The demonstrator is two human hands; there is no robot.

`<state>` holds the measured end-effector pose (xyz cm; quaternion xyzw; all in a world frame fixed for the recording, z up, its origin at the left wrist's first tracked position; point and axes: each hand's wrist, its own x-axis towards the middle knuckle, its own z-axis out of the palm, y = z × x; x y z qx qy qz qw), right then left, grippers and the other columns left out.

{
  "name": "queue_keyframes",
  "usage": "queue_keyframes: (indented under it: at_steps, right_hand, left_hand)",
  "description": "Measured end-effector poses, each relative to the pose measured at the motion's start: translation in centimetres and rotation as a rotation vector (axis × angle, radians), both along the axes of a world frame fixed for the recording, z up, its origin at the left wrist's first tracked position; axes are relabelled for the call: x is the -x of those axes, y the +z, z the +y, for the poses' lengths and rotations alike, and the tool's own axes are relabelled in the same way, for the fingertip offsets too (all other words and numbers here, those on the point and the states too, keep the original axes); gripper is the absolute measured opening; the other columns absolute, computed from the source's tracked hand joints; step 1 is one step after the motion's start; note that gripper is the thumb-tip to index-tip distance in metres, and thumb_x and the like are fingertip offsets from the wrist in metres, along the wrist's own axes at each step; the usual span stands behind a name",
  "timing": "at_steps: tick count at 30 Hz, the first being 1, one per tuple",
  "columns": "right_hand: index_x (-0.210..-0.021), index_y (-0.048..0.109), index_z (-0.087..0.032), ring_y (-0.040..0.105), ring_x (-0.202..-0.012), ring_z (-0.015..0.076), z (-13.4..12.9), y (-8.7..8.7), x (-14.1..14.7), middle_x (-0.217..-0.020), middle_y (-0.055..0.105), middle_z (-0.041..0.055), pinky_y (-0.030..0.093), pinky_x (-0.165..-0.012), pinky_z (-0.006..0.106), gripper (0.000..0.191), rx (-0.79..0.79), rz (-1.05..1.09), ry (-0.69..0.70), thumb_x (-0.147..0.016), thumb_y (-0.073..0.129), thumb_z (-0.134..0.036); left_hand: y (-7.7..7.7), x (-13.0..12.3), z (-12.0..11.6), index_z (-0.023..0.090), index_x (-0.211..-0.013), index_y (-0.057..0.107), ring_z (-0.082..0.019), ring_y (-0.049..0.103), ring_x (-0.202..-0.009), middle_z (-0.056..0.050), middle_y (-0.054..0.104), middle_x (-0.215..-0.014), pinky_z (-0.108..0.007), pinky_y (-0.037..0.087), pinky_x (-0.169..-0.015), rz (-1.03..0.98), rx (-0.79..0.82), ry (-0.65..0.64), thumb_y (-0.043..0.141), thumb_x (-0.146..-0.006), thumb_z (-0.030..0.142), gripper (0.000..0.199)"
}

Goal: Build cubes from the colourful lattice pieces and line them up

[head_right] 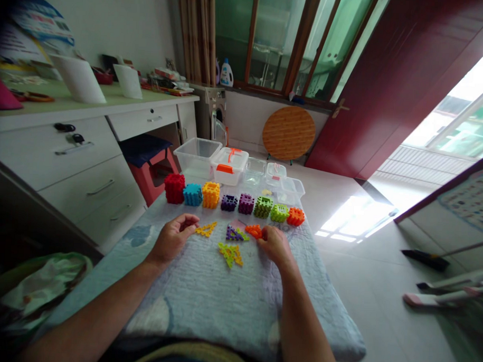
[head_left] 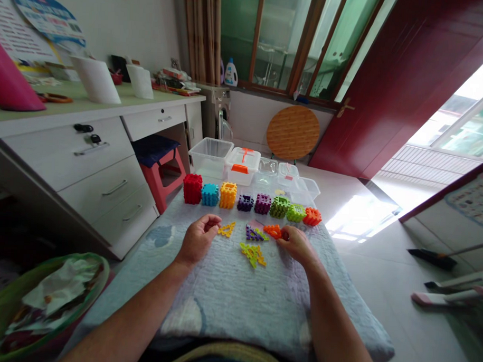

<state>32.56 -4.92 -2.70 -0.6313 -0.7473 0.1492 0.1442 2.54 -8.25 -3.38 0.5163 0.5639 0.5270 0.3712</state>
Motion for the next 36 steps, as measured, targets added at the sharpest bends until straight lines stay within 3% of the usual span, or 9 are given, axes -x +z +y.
queue_keyframes:
  at_steps: [12,17,21,27,36]
  right_hand:
    - [-0.063,0.053,-0.018,0.042,-0.056,0.0105,0.0,0.1,-0.3,-0.059,0.051,-0.0028,0.026,-0.053,0.024,0.014,0.036,0.150,0.026,-0.072,0.058,-0.027]
    - [-0.068,0.055,-0.018,0.043,-0.052,0.0091,0.2,0.0,-1.0,-0.058,0.049,-0.0049,0.032,-0.050,0.023,0.018,0.120,0.593,-0.001,-0.071,0.061,-0.035]
    - [-0.077,0.056,-0.018,0.057,-0.057,0.0124,-0.1,0.8,-1.2,-0.067,0.061,-0.0012,0.041,-0.048,0.022,0.028,0.156,0.964,-0.099,-0.068,0.068,-0.041]
    - [-0.077,0.057,-0.016,0.059,-0.049,0.0116,0.0,1.8,-1.3,-0.065,0.067,0.0017,0.045,-0.043,0.021,0.038,0.022,1.249,-0.283,-0.062,0.076,-0.045]
    - [-0.086,0.056,-0.017,0.054,-0.042,0.0094,0.5,2.1,-2.1,-0.057,0.064,-0.0037,0.042,-0.039,0.020,0.044,-0.274,1.350,-0.482,-0.060,0.078,-0.044]
  left_hand:
    - [-0.5,0.2,0.2,0.016,-0.089,0.064,-0.018,0.063,-0.076,-0.003,0.068,-0.081,-0.030,0.049,-0.073,0.021,-0.012,0.003,0.061,-0.070,0.032,0.025]
    - [-0.4,0.2,0.2,0.016,-0.089,0.064,-0.018,0.063,-0.077,-0.003,0.068,-0.081,-0.030,0.049,-0.075,0.017,-0.007,0.003,0.061,-0.069,0.033,0.026]
    - [0.2,0.0,0.0,0.016,-0.088,0.064,-0.019,0.064,-0.077,-0.003,0.068,-0.079,-0.030,0.050,-0.077,0.006,0.001,0.005,0.062,-0.068,0.033,0.027]
    - [0.6,-0.2,-0.1,0.017,-0.087,0.065,-0.020,0.065,-0.076,-0.003,0.069,-0.078,-0.031,0.052,-0.076,0.003,0.009,0.008,0.062,-0.066,0.034,0.027]
    - [0.1,0.1,0.0,0.017,-0.088,0.065,-0.019,0.065,-0.077,-0.003,0.069,-0.080,-0.031,0.051,-0.077,0.026,-0.001,0.003,0.062,-0.068,0.034,0.027]
